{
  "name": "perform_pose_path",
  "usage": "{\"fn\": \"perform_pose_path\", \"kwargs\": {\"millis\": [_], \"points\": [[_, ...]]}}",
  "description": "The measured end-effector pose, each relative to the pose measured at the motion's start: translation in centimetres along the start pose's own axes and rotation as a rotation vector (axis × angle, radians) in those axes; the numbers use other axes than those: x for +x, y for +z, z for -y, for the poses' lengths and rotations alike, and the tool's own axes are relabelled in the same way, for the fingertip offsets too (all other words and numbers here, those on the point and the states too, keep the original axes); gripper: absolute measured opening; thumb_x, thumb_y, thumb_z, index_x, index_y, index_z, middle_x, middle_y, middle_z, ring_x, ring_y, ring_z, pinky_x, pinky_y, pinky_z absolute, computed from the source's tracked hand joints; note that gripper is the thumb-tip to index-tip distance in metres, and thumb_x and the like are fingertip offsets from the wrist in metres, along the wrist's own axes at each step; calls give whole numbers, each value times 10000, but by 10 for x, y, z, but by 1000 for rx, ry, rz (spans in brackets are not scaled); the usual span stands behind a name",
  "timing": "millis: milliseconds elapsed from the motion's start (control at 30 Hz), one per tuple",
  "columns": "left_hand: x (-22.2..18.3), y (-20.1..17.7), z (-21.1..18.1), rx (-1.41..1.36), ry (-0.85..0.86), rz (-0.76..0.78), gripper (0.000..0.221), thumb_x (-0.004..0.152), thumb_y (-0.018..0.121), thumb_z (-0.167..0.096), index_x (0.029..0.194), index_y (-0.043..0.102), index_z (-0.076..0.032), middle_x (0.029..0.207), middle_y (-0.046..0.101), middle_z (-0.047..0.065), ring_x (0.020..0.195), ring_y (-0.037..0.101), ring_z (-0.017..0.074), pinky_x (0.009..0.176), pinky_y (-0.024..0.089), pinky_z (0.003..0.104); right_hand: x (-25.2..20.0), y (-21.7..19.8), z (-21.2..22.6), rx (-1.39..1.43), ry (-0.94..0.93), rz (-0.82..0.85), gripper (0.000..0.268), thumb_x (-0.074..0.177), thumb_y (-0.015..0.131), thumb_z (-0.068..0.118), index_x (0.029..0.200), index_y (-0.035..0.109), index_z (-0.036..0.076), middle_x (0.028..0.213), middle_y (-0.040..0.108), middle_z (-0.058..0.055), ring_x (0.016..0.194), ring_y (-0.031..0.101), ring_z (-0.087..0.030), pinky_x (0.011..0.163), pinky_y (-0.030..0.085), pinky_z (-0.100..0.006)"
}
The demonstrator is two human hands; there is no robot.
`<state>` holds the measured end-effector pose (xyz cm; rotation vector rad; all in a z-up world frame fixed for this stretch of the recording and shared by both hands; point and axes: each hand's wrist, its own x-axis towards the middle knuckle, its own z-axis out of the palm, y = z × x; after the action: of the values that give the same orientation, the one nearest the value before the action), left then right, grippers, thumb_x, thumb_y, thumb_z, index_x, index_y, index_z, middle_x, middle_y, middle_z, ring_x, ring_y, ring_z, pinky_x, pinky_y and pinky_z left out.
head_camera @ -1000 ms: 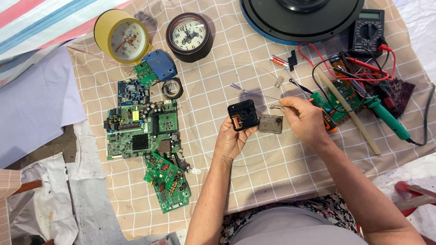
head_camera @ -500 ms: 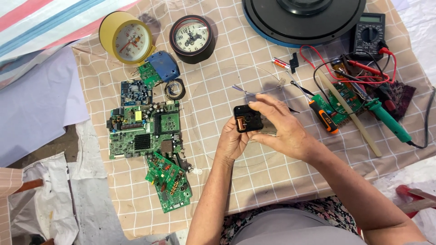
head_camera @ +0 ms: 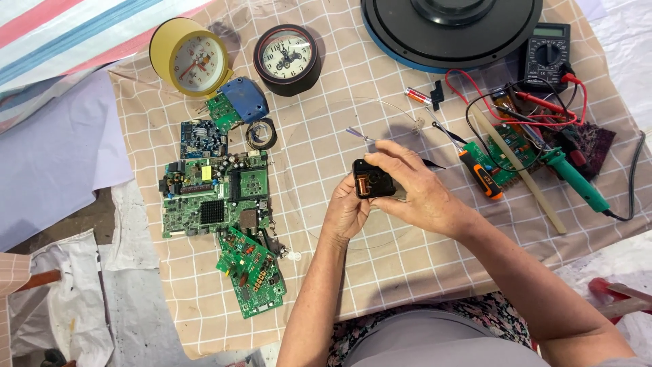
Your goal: Repairing and assembling clock mechanisms and electronic components using a soldering iron and hand tools.
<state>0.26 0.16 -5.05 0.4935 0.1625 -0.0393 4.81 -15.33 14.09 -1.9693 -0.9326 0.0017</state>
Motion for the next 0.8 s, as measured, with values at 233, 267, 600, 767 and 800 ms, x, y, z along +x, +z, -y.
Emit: {"fn": "perform_pose_path", "kwargs": {"millis": [233,267,600,767,800], "points": [[-7,30,-13,8,20,22,287,950,693,-58,1228,680,12,1111,751,229,909,777,288,676,649,386,-9,7,-5,-76,-86,-73,590,738,890,75,1280,658,98,1405,555,-193,1316,564,-414,1090,474,-484],[-8,32,-14,-8,24,16,275,950,689,-43,1219,679,12,1102,751,231,908,776,292,679,649,389,-12,11,-7,-113,-109,-119,565,743,892,79,1262,670,100,1397,563,-187,1310,573,-405,1087,479,-476],[-13,54,-24,26,22,-15,245,962,688,-58,1202,690,-10,1092,762,173,946,772,236,816,643,357,-17,33,-16,-245,-254,-363,427,806,819,-22,1218,722,35,1209,682,-177,1112,690,-370,966,560,-456],[-16,67,-29,55,36,-23,197,960,686,-33,1156,694,-17,1062,766,161,924,773,225,817,645,348,-14,35,-20,-296,-296,-414,418,777,801,-44,1184,732,21,1126,717,-164,1034,713,-359,922,576,-451],[-15,65,-28,76,43,-26,174,956,687,-30,1130,695,-30,1049,771,145,909,773,209,815,644,339,-13,35,-20,-311,-304,-431,410,772,791,-52,1173,733,12,1103,722,-166,1018,715,-362,916,576,-453]]}}
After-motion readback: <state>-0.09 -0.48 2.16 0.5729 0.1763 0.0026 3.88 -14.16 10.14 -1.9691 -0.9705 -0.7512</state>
